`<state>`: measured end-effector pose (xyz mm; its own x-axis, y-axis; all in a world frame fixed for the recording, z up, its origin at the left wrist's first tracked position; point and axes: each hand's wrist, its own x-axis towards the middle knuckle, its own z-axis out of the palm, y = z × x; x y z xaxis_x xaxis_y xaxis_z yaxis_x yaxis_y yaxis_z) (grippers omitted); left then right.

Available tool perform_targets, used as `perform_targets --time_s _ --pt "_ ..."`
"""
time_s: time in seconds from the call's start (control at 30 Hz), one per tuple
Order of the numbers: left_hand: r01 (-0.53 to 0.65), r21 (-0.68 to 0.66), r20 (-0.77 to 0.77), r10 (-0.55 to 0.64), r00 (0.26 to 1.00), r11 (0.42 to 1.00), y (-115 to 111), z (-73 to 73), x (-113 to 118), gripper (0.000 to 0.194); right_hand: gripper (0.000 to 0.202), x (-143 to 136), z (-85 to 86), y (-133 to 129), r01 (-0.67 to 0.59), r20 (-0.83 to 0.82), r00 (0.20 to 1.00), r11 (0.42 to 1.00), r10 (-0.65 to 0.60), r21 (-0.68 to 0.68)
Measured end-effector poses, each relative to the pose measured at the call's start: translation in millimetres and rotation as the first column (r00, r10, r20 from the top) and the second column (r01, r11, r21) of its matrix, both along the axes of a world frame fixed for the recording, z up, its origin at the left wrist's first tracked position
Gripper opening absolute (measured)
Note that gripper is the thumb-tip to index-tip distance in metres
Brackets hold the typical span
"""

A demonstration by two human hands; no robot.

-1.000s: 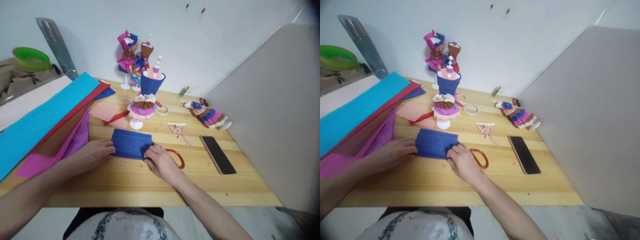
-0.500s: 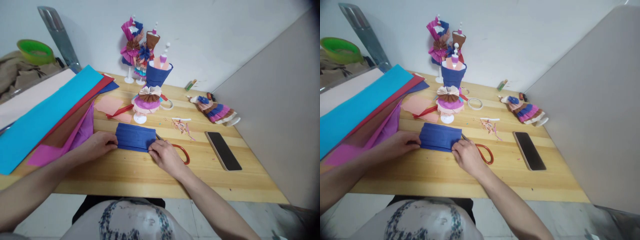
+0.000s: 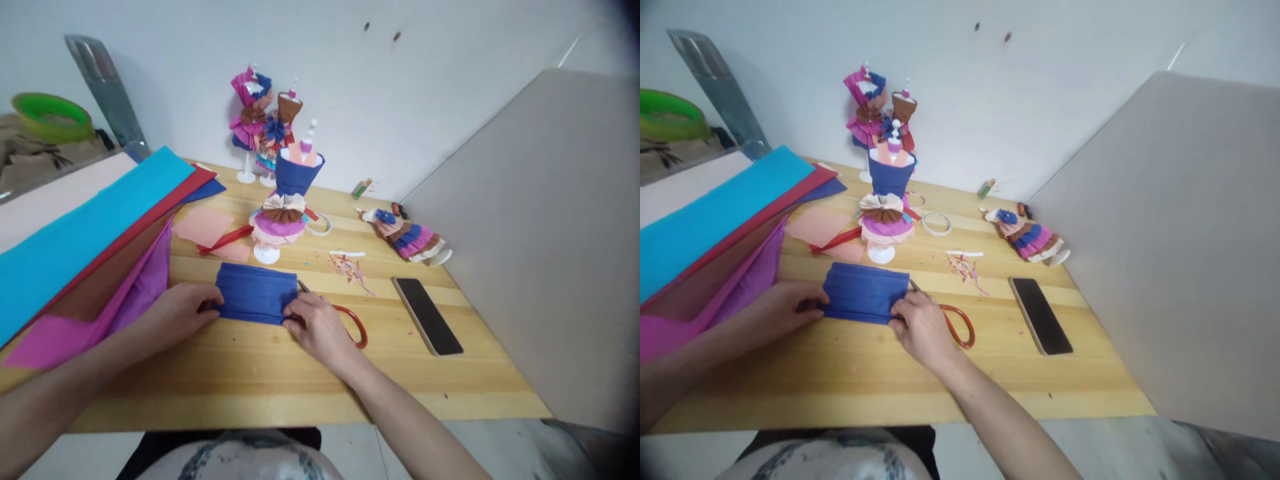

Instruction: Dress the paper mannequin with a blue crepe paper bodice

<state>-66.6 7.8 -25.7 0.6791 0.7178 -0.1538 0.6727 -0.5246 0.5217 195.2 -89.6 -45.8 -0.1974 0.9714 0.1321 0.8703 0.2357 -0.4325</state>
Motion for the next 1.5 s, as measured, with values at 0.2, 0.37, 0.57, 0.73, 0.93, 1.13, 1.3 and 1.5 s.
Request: perform_targets --time_s 0.2,0.37,0.57,0.73,0.93,1.13,1.3,1.5 --pt "-0.046 0.013 -0.061 0.046 0.997 0.999 -2 3.5 2 0.019 0.011 3 -0.7 2 -0.016 -0.016 1.000 1.000 0.016 0.018" --pt "-0.034 -0.011 -0.059 0.034 0.998 0.999 -3 4.0 1 0.017 0.010 3 0.8 0 -0.030 -0.033 0.999 1.000 0.030 0.002" --pt "0.011 -0.002 -0.099 -0.011 0.995 1.000 -3 5.4 1 0.017 0.012 4 0.6 -1 -0.067 -0.008 0.998 0.998 0.067 0.001" --pt "0.017 -0.012 -0.112 -0.018 0.994 1.000 -2 5.7 1 0.018 0.012 6 3.6 -1 -0.072 -0.010 0.997 0.997 0.072 -0.041" --pt "-0.020 -0.046 -0.116 0.014 0.993 0.999 -1 6.7 1 0.020 0.011 3 8.1 0 0.013 0.039 0.999 0.996 -0.009 -0.093" --pt "-0.137 -0.051 -0.191 0.125 0.974 0.989 -4 12.4 6 0.017 0.012 -4 11.2 4 0.097 0.123 0.989 0.986 -0.080 -0.135" --pt "-0.158 -0.025 -0.206 0.150 0.967 0.987 -6 12.5 6 0.014 0.009 -5 11.6 6 0.126 0.129 0.986 0.982 -0.109 -0.140" --pt "-0.129 -0.017 -0.140 0.125 0.982 0.992 -4 6.2 4 0.010 0.006 -1 7.7 6 0.094 0.072 0.994 0.991 -0.087 -0.092"
